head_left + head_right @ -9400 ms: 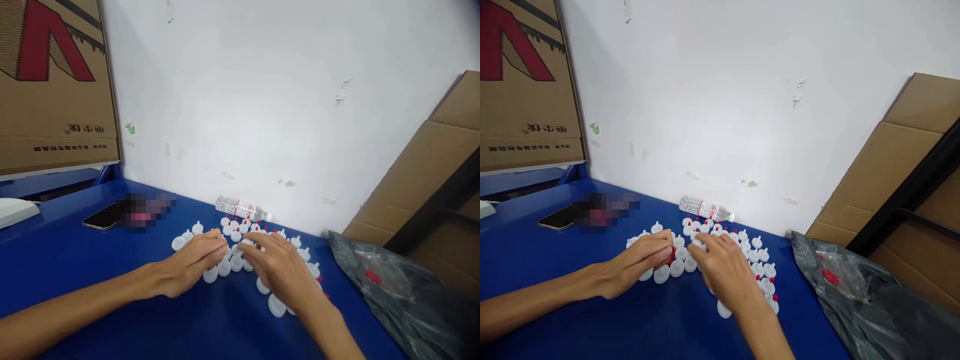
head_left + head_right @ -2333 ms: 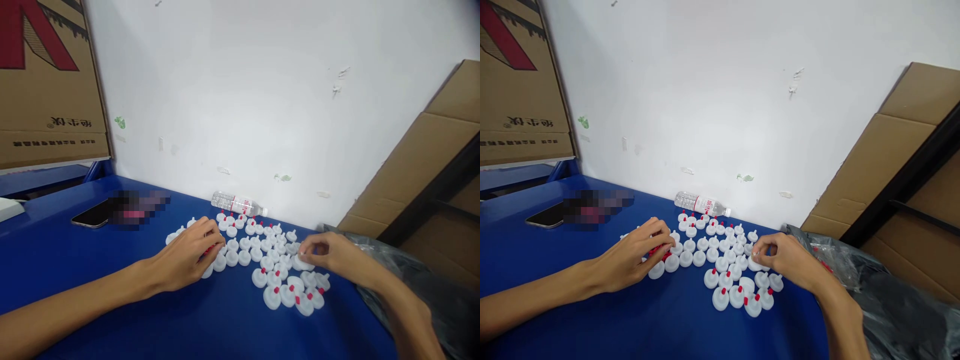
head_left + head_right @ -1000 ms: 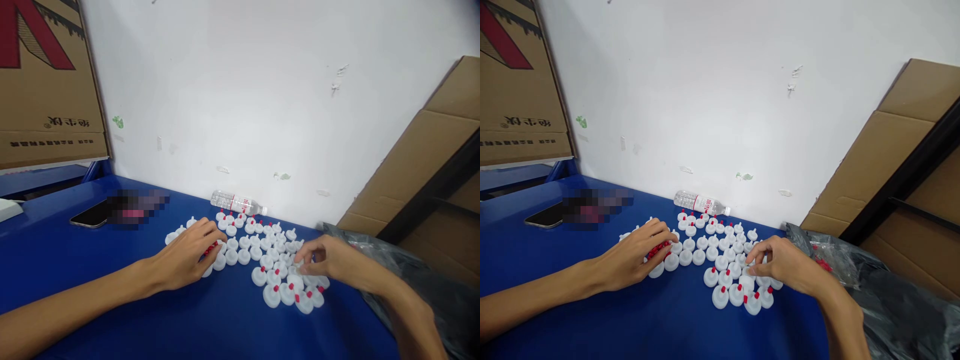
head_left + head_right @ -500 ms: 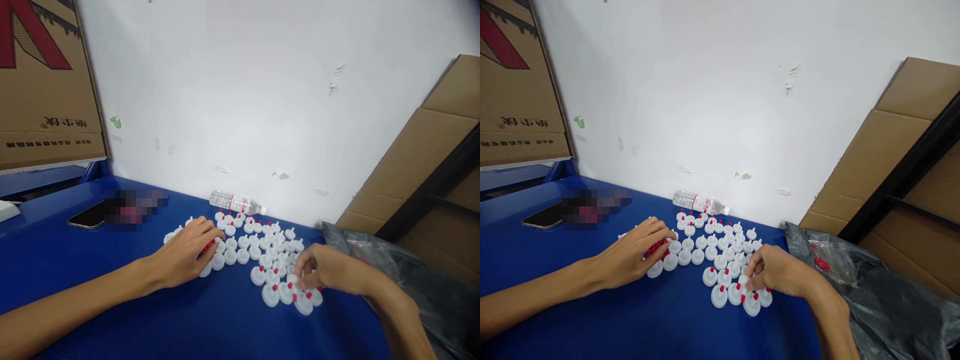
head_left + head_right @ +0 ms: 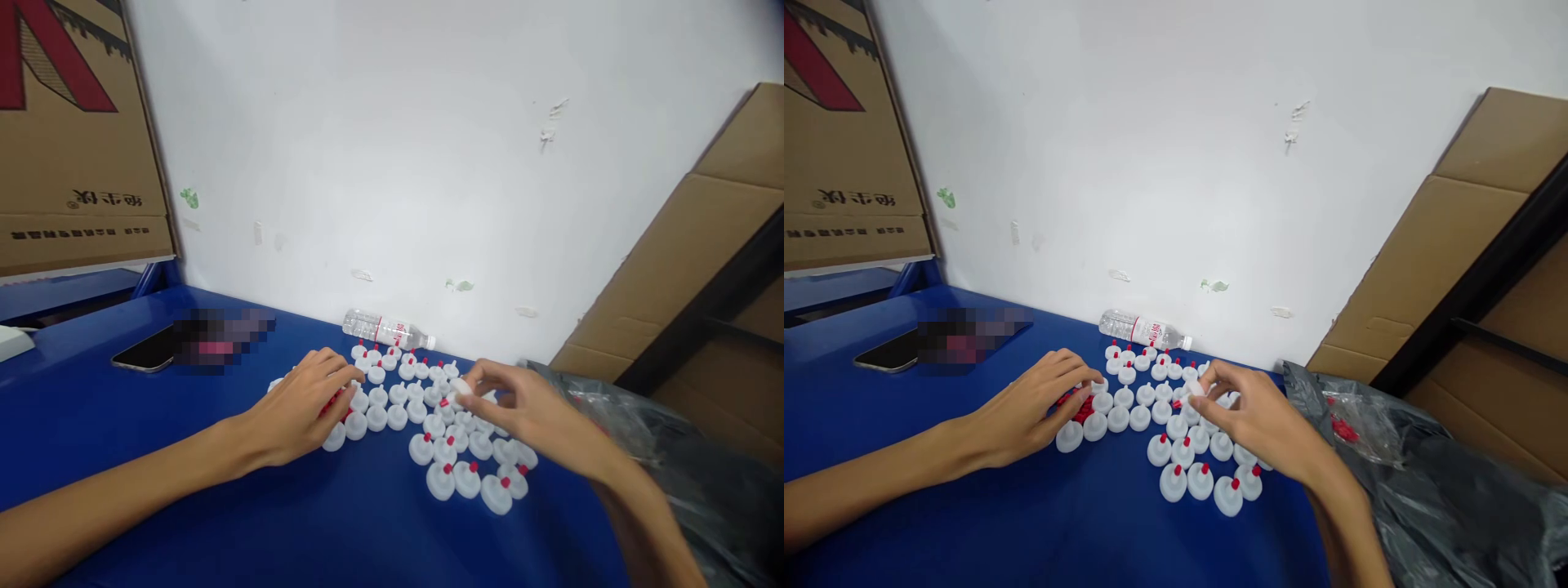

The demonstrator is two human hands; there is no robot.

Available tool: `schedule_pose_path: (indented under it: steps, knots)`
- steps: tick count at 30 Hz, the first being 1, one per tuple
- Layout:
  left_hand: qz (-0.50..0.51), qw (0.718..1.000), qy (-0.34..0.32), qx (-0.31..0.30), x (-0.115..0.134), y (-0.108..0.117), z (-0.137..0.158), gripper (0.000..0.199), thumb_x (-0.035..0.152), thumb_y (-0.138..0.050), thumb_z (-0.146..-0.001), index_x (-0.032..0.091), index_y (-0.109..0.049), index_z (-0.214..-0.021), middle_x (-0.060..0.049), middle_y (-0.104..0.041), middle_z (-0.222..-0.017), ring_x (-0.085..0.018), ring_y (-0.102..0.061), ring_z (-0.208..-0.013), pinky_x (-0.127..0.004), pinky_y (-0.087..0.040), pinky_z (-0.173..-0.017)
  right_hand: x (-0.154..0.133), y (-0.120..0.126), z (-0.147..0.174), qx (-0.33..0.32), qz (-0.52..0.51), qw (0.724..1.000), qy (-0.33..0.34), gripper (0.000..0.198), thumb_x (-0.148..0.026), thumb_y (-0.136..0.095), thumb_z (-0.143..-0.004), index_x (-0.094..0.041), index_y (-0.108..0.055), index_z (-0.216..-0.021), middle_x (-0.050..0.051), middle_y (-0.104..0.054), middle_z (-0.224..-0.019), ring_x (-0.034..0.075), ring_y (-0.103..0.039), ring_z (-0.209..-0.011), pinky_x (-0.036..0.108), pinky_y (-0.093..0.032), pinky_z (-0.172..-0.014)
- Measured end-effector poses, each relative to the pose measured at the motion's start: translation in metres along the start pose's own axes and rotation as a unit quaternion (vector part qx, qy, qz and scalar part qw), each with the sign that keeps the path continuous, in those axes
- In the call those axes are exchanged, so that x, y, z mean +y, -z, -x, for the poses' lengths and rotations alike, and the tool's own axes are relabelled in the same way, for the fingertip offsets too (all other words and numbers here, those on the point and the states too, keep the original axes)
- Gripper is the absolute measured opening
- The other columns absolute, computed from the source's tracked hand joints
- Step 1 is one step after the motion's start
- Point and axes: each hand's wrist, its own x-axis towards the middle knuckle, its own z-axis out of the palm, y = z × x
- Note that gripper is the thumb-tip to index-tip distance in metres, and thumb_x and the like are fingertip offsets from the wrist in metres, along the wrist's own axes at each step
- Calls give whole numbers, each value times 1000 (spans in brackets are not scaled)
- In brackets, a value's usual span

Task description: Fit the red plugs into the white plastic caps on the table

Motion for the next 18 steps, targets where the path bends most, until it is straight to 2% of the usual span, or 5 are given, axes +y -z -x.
schedule_pose_path:
  steps: [6, 9, 12, 15, 18]
  knots:
    - [18, 997, -72, 19, 11, 0, 2, 20, 32, -55, -101, 20, -57, -117, -5, -63, -102, -23, -51, -96, -38, -37, -87, -30, -52, -15, 40, -10, 993, 108, 20, -41, -63, -93, -24, -62, -84, -1, -69, -86, 15, -62, -72, 27, -46, -64]
    - [17, 994, -101, 33, 11, -3, 3, 10, 26, -52, -103, 20, -59, -108, -4, -62, -94, -21, -50, -90, -35, -36, -81, -36, -72, -18, 64, 2, 987, 149, 18, -41, -64, -94, -24, -63, -86, -3, -67, -85, 13, -59, -71, 26, -45, -64]
    - [16, 993, -107, 55, 9, -5, 4, 12, 20, -47, -104, 18, -58, -101, -3, -61, -90, -20, -49, -86, -34, -35, -77, -38, -79, -18, 89, 11, 985, 147, 17, -41, -64, -93, -25, -62, -88, -3, -67, -84, 14, -59, -69, 26, -44, -62]
    - [20, 991, -109, 73, 9, -5, 3, 12, 19, -46, -104, 18, -58, -101, -4, -61, -89, -20, -48, -83, -34, -35, -75, -40, -79, -15, 102, 15, 986, 129, 24, -41, -69, -90, -27, -59, -108, -3, -69, -91, 14, -62, -71, 26, -46, -62]
    - [21, 990, -116, 78, 10, -5, 3, 14, 19, -44, -105, 17, -57, -100, -4, -61, -90, -20, -48, -83, -34, -34, -75, -41, -79, -13, 104, 36, 980, 163, 42, -37, -69, -91, -32, -52, -130, -1, -71, -109, 15, -67, -81, 27, -49, -69]
